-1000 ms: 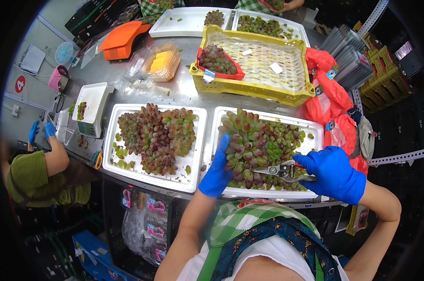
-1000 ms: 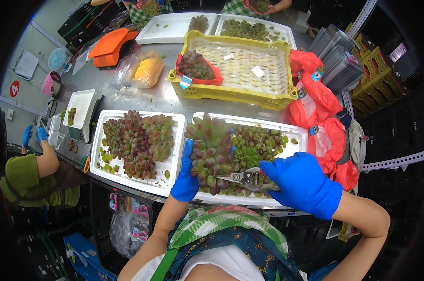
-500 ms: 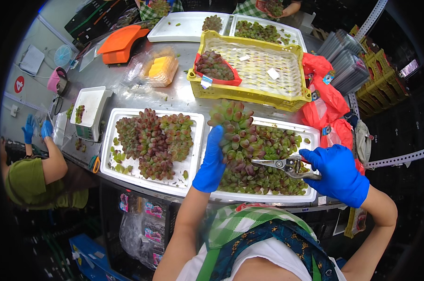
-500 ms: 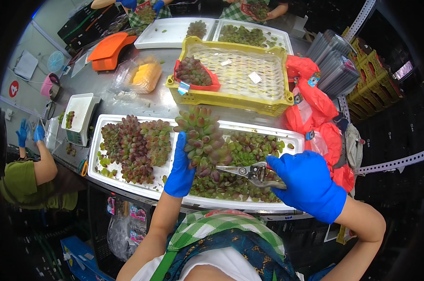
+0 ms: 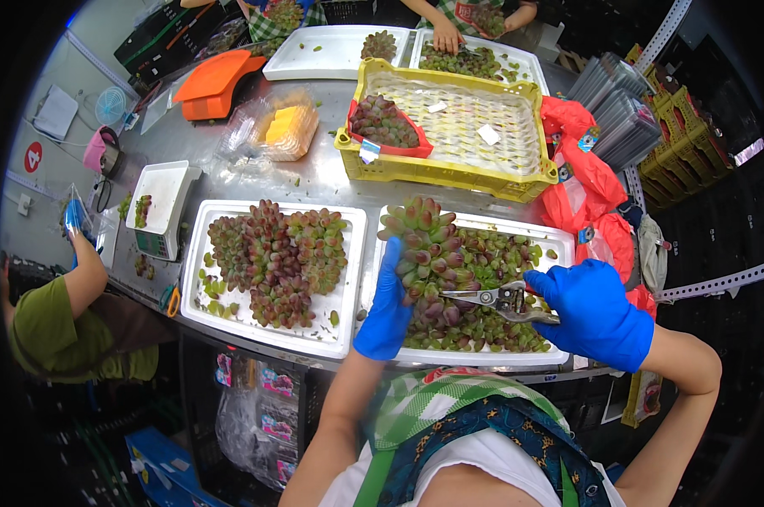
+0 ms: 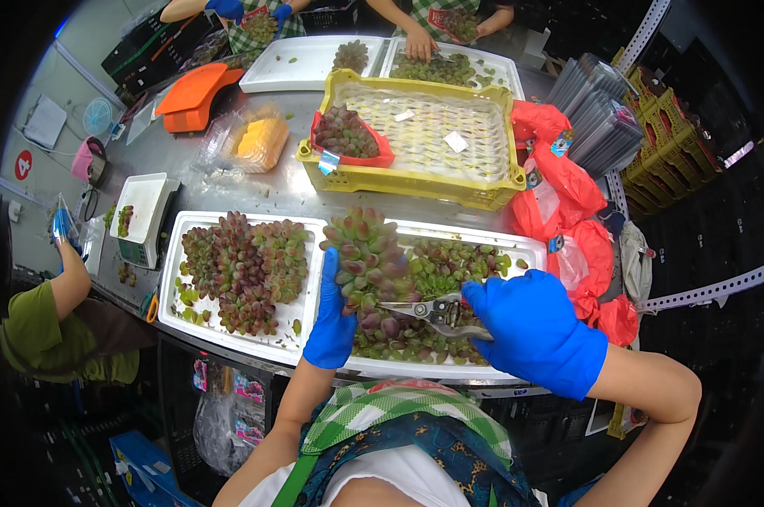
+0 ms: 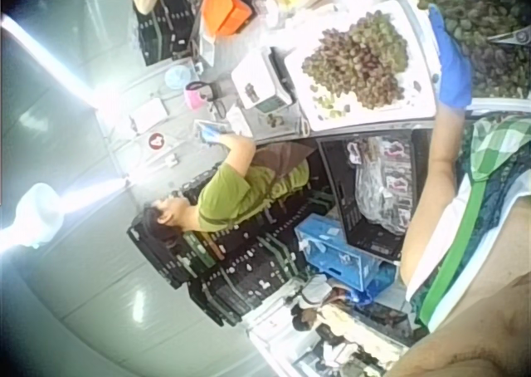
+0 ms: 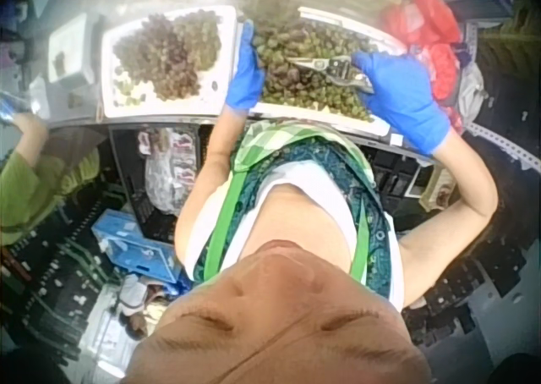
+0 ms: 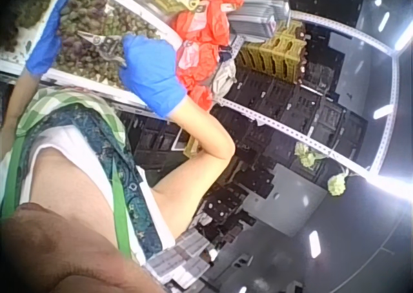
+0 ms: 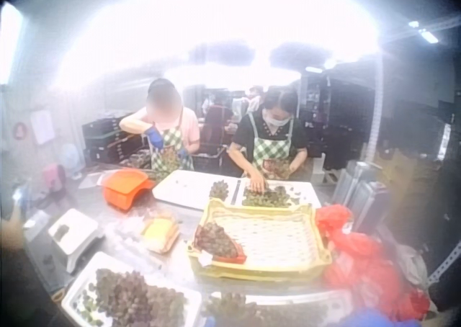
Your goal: The person uses shears to trim stems and individual grapes from bunches held by hand. They move bunches between white trays and a yellow crate on a stainless steel table.
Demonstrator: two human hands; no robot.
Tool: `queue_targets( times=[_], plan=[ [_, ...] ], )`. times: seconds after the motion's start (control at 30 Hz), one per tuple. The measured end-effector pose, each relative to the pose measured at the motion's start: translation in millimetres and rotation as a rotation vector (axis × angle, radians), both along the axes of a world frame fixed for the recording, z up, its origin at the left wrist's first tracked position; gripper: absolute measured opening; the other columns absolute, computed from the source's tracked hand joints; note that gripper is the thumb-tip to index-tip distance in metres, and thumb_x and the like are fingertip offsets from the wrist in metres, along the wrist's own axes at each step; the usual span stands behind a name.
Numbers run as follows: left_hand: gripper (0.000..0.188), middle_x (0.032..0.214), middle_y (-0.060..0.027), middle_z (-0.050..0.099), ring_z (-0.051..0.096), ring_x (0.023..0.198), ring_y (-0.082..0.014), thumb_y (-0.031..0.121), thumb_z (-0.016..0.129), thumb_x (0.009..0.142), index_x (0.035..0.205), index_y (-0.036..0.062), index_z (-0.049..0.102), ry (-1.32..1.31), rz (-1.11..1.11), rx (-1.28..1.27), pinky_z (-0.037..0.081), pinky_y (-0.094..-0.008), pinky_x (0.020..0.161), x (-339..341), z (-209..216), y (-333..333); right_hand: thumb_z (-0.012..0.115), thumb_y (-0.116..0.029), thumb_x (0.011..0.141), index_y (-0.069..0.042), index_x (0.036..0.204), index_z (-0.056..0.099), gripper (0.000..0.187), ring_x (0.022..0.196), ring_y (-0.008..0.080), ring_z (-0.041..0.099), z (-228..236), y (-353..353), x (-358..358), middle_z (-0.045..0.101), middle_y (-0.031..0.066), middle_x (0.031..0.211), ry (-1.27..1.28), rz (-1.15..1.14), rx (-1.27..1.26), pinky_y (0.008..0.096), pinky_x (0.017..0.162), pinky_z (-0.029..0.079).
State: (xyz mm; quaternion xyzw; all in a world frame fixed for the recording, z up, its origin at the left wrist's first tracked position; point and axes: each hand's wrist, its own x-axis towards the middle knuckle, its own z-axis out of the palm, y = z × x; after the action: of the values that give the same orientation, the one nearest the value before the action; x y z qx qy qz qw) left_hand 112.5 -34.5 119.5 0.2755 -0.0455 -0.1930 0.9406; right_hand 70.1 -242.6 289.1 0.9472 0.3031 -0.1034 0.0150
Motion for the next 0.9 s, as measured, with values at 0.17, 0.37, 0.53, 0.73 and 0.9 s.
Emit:
queue_targets(
  times=[0.17,0.37,0.53,0.73,0.9],
  plan=[
    [0.065,0.135,-0.0143,0.033,0.041,0.118,-0.0292,0.052,0.027,0.089,0.137,0.0081,0.021,0.029,0.036,-0.163,0.040,-0.0430,0.095,0.9,-23.3,-6.9,0.070,-0.029,0.064,-0.008,0.098,0.054,0.043,0.059,0.0264,0.056,-3.2,-4.8,-1.9,0.055,0.0075,0.068,-0.033,-0.083,0.200,0.0374,0.051,0.042],
    [0.056,0.140,-0.0105,0.024,0.031,0.125,-0.0250,0.040,0.033,0.091,0.138,0.0119,0.019,0.013,-0.076,-0.440,0.028,-0.0387,0.104,7.6,-62.2,-9.6,0.072,-0.028,0.063,-0.008,0.104,0.054,0.049,0.059,0.0263,0.056,1.6,-12.2,-4.2,0.056,0.0068,0.070,-0.042,-0.131,0.256,0.0366,0.051,0.043],
    [0.064,0.139,-0.0133,0.025,0.032,0.125,-0.0281,0.053,0.027,0.089,0.138,0.0130,0.018,0.122,-0.029,-0.416,0.029,-0.0438,0.103,-9.4,-19.0,-5.6,0.073,-0.026,0.062,-0.009,0.103,0.055,0.048,0.060,0.0262,0.056,6.3,-16.2,-8.3,0.056,0.0059,0.071,0.034,-0.116,0.221,0.0359,0.052,0.043],
    [0.067,0.139,-0.0152,0.026,0.034,0.124,-0.0295,0.055,0.029,0.087,0.138,0.0120,0.018,0.015,0.008,-0.111,0.033,-0.0451,0.100,-13.8,6.1,2.4,0.073,-0.027,0.062,-0.009,0.101,0.056,0.046,0.061,0.0255,0.057,6.8,-21.2,-11.5,0.057,0.0056,0.070,0.054,-0.044,0.252,0.0361,0.053,0.043],
    [0.062,0.134,-0.0140,0.034,0.042,0.118,-0.0276,0.047,0.031,0.090,0.137,0.0078,0.019,-0.057,-0.019,-0.114,0.039,-0.0428,0.096,-12.7,8.7,3.0,0.072,-0.029,0.064,-0.008,0.107,0.054,0.051,0.068,0.0280,0.060,-4.0,-20.4,-14.2,0.060,0.0101,0.081,0.126,-0.197,0.331,0.0359,0.060,0.047]
  ],
)
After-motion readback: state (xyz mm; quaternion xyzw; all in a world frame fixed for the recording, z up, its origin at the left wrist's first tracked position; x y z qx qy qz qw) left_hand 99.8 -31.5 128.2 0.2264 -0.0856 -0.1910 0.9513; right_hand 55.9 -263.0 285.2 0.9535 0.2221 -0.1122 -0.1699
